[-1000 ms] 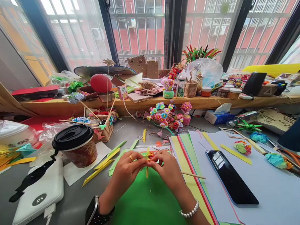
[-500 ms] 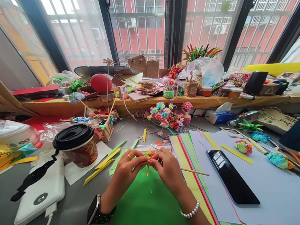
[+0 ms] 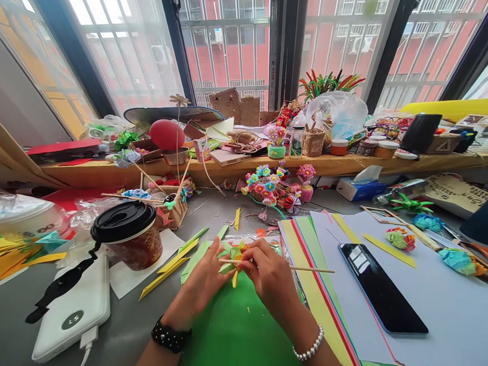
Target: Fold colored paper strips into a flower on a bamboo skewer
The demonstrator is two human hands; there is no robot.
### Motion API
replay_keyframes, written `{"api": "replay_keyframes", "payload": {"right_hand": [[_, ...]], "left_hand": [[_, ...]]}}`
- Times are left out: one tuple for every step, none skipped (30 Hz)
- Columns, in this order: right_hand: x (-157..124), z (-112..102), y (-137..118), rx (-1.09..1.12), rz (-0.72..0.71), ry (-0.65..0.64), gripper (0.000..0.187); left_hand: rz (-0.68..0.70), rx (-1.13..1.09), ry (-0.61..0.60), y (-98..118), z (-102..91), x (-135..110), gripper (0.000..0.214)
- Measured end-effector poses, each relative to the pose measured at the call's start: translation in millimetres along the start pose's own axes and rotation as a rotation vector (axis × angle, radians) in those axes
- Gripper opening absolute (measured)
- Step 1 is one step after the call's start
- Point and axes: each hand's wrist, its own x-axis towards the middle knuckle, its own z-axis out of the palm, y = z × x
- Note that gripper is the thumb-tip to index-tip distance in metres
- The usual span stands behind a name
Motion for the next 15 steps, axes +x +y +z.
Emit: {"api": "replay_keyframes", "payload": {"right_hand": [[-0.3,0.5,-1.0,-0.003,-0.022,0.003,0.017],[-0.5,1.0,-2.1,-0.007,-0.040,0.007,0.017],[-0.7,1.4,-3.2,-0.013,-0.053,0.012,0.017],[-0.8,1.7,-4.4,-0.019,-0.061,0.019,0.017],[-0.8,2.0,-5.5,-0.024,-0.066,0.029,0.018],[-0.9,2.1,-6.5,-0.029,-0.068,0.039,0.017],[-0.9,2.2,-7.2,-0.032,-0.069,0.048,0.017],[-0.8,2.3,-7.7,-0.033,-0.068,0.057,0.016],[-0.9,2.4,-7.9,-0.035,-0.067,0.064,0.015],[-0.9,2.5,-7.8,-0.038,-0.064,0.067,0.014],[-1.0,2.7,-7.5,-0.041,-0.061,0.068,0.013],[-1.3,3.0,-6.9,-0.044,-0.057,0.069,0.013],[-1.5,3.3,-6.2,-0.045,-0.053,0.071,0.013],[-1.8,3.7,-5.5,-0.046,-0.049,0.074,0.013],[-2.1,4.0,-4.8,-0.046,-0.047,0.077,0.013]], "left_hand": [[-0.052,-0.052,-0.064,-1.2,1.8,-1.5,0.027],[-0.095,-0.095,-0.128,-2.2,3.7,-3.2,0.027],[-0.125,-0.138,-0.183,-3.0,5.7,-4.9,0.026],[-0.153,-0.176,-0.230,-3.7,7.5,-6.4,0.025],[-0.179,-0.210,-0.265,-4.3,8.9,-7.6,0.025],[-0.201,-0.236,-0.283,-4.8,10.0,-8.4,0.025],[-0.214,-0.261,-0.286,-5.3,10.6,-8.9,0.025],[-0.217,-0.284,-0.281,-5.7,10.9,-9.1,0.024],[-0.213,-0.305,-0.268,-6.1,11.0,-9.1,0.023],[-0.208,-0.322,-0.255,-6.6,11.0,-8.9,0.021],[-0.202,-0.340,-0.247,-7.0,11.0,-8.6,0.020],[-0.199,-0.359,-0.247,-7.6,11.1,-8.2,0.019],[-0.200,-0.378,-0.254,-8.1,11.3,-7.9,0.018],[-0.201,-0.395,-0.264,-8.7,11.7,-7.5,0.018],[-0.200,-0.415,-0.277,-9.2,12.3,-7.2,0.017]]}}
